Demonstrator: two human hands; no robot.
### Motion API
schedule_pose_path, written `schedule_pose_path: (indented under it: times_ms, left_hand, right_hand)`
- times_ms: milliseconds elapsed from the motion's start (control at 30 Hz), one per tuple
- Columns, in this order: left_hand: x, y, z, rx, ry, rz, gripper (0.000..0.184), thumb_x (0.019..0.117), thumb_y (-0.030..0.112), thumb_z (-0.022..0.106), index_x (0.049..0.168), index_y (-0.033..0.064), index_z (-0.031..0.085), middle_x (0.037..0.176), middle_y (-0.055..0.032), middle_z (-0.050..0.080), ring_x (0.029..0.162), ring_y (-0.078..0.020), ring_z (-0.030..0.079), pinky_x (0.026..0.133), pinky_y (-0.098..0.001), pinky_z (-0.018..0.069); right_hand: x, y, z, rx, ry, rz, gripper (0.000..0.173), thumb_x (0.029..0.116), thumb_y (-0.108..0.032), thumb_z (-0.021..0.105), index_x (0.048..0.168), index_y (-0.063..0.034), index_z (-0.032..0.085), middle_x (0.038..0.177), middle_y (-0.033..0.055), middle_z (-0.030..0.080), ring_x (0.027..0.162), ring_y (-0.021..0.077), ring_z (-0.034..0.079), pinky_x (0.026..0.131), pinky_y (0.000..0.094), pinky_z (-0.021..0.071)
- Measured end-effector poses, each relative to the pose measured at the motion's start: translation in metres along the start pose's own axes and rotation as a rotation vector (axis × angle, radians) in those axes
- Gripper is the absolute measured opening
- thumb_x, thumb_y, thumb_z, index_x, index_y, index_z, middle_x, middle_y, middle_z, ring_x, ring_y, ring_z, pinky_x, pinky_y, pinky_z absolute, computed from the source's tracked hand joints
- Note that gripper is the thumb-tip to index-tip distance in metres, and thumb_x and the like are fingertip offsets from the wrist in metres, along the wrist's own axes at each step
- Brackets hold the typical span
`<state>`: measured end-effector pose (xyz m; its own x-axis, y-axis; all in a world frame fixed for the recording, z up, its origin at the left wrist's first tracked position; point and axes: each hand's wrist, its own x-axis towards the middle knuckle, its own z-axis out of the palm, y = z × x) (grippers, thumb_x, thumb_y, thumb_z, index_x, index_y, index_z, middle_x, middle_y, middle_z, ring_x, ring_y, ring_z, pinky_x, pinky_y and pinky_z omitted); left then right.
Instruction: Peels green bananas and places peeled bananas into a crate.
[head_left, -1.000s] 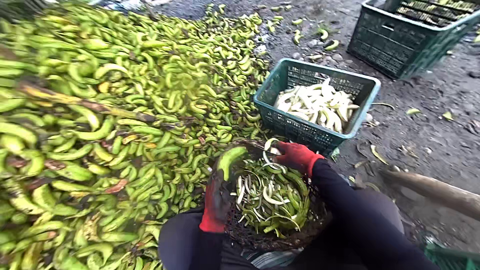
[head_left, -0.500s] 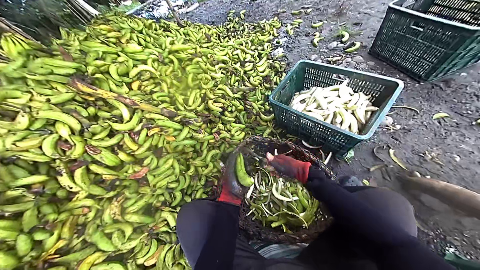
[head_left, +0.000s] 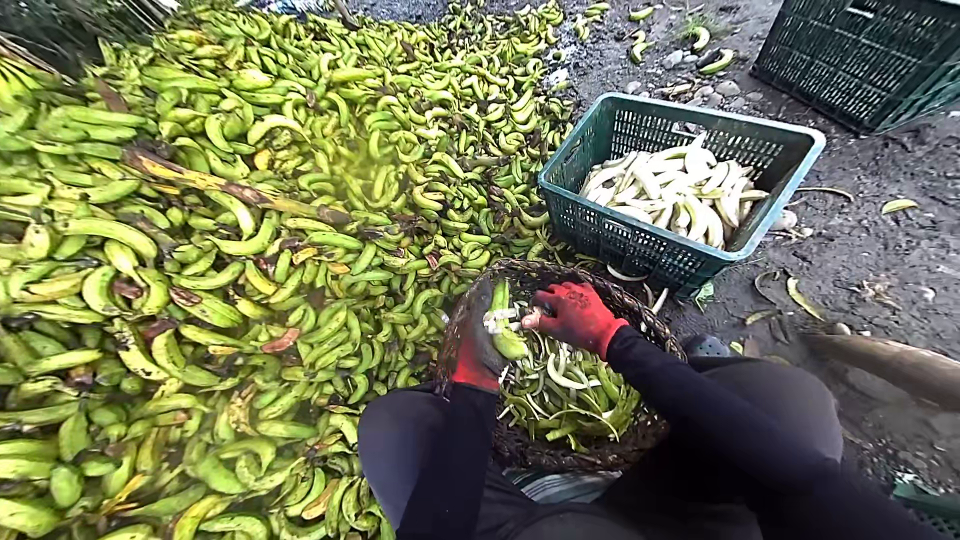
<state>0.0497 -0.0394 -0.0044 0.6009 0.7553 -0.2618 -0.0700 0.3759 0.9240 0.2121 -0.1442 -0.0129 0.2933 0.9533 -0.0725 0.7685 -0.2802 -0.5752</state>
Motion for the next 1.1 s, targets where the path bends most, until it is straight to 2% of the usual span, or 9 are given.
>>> schedule_pose_path:
  times_ms: [167, 233, 367, 467, 533, 700, 833, 967, 1100]
  left_hand:
    - [-0.016, -0.013, 0.008, -0.046, 0.027, -0.007, 0.047, 0.1116, 0.04, 0.033, 0.126, 0.0047, 0.06, 0.091, -0.011, 0.066, 0.074, -0.0178, 0.065, 0.065, -0.0335, 0.0581]
    - [-0.005, -0.01, -0.007, -0.13, 0.042, 0.049, 0.051, 0.1104, 0.047, 0.029, 0.122, 0.007, 0.058, 0.089, -0.0099, 0.065, 0.073, -0.0175, 0.065, 0.063, -0.0335, 0.0581]
    - [0.006, 0.0, -0.027, -0.009, 0.105, 0.191, 0.049, 0.1085, 0.05, 0.035, 0.139, 0.017, 0.055, 0.106, -0.0037, 0.067, 0.087, -0.0105, 0.066, 0.073, -0.03, 0.0582]
    - [0.009, -0.003, -0.024, -0.006, 0.14, 0.219, 0.046, 0.1088, 0.049, 0.037, 0.136, 0.0173, 0.056, 0.105, -0.0018, 0.066, 0.088, -0.009, 0.064, 0.076, -0.0296, 0.0571]
    - [0.004, -0.008, -0.009, -0.117, 0.11, 0.187, 0.045, 0.1086, 0.05, 0.036, 0.126, 0.0155, 0.059, 0.092, -0.0025, 0.065, 0.077, -0.0105, 0.064, 0.066, -0.0297, 0.0576]
    - [-0.014, -0.031, 0.011, -0.036, 0.044, 0.009, 0.044, 0.1114, 0.04, 0.033, 0.123, 0.008, 0.06, 0.092, -0.0075, 0.067, 0.076, -0.0134, 0.065, 0.065, -0.0296, 0.0581]
    - [-0.002, -0.036, 0.005, -0.021, 0.267, 0.129, 0.049, 0.1121, 0.042, 0.027, 0.125, 0.006, 0.058, 0.097, -0.0104, 0.066, 0.082, -0.0178, 0.065, 0.072, -0.0359, 0.058]
    - [0.02, -0.03, -0.019, -0.015, 0.453, 0.334, 0.048, 0.113, 0.034, 0.027, 0.154, 0.0109, 0.037, 0.144, -0.0122, 0.052, 0.124, -0.0189, 0.054, 0.103, -0.0402, 0.0479]
    - [-0.001, -0.023, 0.01, -0.232, 0.133, 0.229, 0.046, 0.1105, 0.048, 0.027, 0.13, 0.0173, 0.055, 0.096, -0.0012, 0.065, 0.082, -0.0101, 0.065, 0.072, -0.03, 0.0582]
  right_hand:
    - [0.018, 0.026, -0.006, 0.041, 0.283, 0.233, 0.053, 0.0989, -0.061, 0.053, 0.122, -0.0161, 0.069, 0.116, 0.0198, 0.068, 0.107, 0.0411, 0.064, 0.09, 0.0651, 0.0473]
    - [0.008, 0.011, -0.005, 0.169, 0.18, 0.126, 0.049, 0.1008, -0.054, 0.054, 0.121, -0.0133, 0.069, 0.112, 0.0196, 0.068, 0.101, 0.04, 0.066, 0.086, 0.066, 0.0512]
    - [-0.012, -0.018, -0.004, 0.32, -0.237, 0.033, 0.057, 0.1017, -0.062, 0.047, 0.122, -0.0131, 0.067, 0.107, 0.0152, 0.07, 0.102, 0.0334, 0.066, 0.092, 0.0622, 0.0483]
    - [-0.016, -0.025, -0.004, 0.264, -0.262, -0.035, 0.06, 0.0998, -0.065, 0.046, 0.119, -0.0128, 0.069, 0.109, 0.0134, 0.069, 0.103, 0.0308, 0.065, 0.094, 0.0587, 0.0475]
    - [-0.009, -0.018, 0.0, 0.22, -0.198, -0.03, 0.057, 0.1006, -0.062, 0.048, 0.121, -0.0139, 0.07, 0.113, 0.014, 0.069, 0.107, 0.0319, 0.065, 0.097, 0.0598, 0.0465]
    - [0.019, 0.015, 0.01, 0.039, 0.28, 0.149, 0.053, 0.0951, -0.062, 0.057, 0.125, -0.0203, 0.07, 0.128, 0.0195, 0.064, 0.121, 0.0411, 0.059, 0.104, 0.0674, 0.039]
    - [0.007, 0.002, 0.001, 0.096, 0.196, 0.149, 0.053, 0.095, -0.064, 0.054, 0.114, -0.0185, 0.071, 0.112, 0.015, 0.069, 0.104, 0.036, 0.065, 0.091, 0.0641, 0.0471]
    - [-0.015, -0.03, -0.001, 0.129, -0.153, 0.081, 0.063, 0.096, -0.071, 0.046, 0.113, -0.016, 0.071, 0.105, 0.0122, 0.069, 0.1, 0.0312, 0.065, 0.093, 0.0585, 0.0463]
    - [0.005, -0.005, 0.004, 0.157, -0.023, 0.121, 0.055, 0.0995, -0.062, 0.051, 0.119, -0.0154, 0.072, 0.112, 0.0166, 0.07, 0.104, 0.0374, 0.067, 0.09, 0.0654, 0.0481]
